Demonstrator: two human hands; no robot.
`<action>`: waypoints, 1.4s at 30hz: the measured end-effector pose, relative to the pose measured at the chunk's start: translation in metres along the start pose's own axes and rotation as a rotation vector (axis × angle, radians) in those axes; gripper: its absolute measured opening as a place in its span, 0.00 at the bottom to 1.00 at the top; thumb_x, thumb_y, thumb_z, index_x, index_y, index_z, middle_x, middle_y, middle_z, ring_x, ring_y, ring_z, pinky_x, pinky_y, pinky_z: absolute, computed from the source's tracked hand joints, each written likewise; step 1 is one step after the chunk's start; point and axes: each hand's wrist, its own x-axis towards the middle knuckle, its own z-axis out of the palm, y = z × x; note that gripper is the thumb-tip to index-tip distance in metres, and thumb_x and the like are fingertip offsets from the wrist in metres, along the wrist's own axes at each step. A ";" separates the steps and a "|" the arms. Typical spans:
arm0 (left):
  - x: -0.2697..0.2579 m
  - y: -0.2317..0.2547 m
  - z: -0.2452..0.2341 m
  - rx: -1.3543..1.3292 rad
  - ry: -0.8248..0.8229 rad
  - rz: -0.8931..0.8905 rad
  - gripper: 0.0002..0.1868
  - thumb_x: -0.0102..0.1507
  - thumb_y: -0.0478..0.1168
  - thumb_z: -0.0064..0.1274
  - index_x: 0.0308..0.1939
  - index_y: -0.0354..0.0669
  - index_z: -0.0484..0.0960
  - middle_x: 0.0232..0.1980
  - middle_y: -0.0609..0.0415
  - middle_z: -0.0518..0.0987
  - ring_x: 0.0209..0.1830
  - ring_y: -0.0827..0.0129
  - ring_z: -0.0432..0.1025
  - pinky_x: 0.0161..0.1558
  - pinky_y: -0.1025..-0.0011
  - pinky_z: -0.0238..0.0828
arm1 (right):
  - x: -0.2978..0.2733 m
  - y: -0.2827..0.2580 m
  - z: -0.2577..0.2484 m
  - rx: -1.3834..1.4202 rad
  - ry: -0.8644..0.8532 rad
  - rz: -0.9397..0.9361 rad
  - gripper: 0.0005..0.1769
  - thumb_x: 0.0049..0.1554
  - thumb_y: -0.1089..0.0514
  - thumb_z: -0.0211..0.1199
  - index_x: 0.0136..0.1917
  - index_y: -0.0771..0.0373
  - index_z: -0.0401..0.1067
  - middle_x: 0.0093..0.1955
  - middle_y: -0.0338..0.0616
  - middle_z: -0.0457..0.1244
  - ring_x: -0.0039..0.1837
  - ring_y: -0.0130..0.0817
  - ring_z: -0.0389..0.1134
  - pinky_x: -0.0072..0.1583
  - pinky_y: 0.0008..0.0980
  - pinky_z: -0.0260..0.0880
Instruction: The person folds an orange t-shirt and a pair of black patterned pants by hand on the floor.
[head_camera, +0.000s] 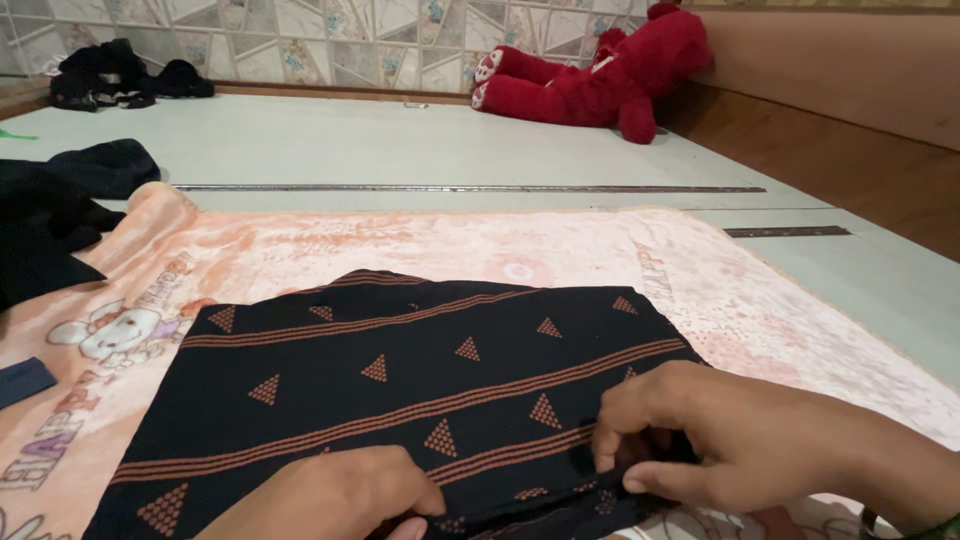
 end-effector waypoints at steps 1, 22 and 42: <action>0.000 0.000 0.000 0.006 0.002 -0.006 0.13 0.69 0.50 0.51 0.48 0.49 0.85 0.46 0.58 0.83 0.52 0.68 0.80 0.53 0.68 0.76 | -0.001 0.001 0.000 -0.014 0.038 -0.097 0.09 0.55 0.57 0.67 0.50 0.55 0.78 0.46 0.37 0.70 0.51 0.32 0.71 0.51 0.35 0.68; 0.000 -0.018 0.022 0.171 0.149 0.419 0.09 0.71 0.42 0.48 0.42 0.46 0.83 0.34 0.59 0.78 0.36 0.76 0.81 0.33 0.78 0.82 | -0.004 -0.009 -0.002 0.130 -0.083 0.020 0.05 0.50 0.59 0.71 0.42 0.59 0.80 0.40 0.36 0.69 0.44 0.27 0.72 0.45 0.29 0.71; 0.029 -0.058 0.063 1.009 0.715 0.588 0.35 0.67 0.74 0.32 0.77 0.76 0.57 0.84 0.51 0.46 0.84 0.51 0.37 0.66 0.35 0.32 | 0.026 0.006 0.044 -0.266 0.128 -0.265 0.48 0.62 0.28 0.50 0.86 0.53 0.50 0.89 0.58 0.35 0.87 0.54 0.27 0.78 0.64 0.24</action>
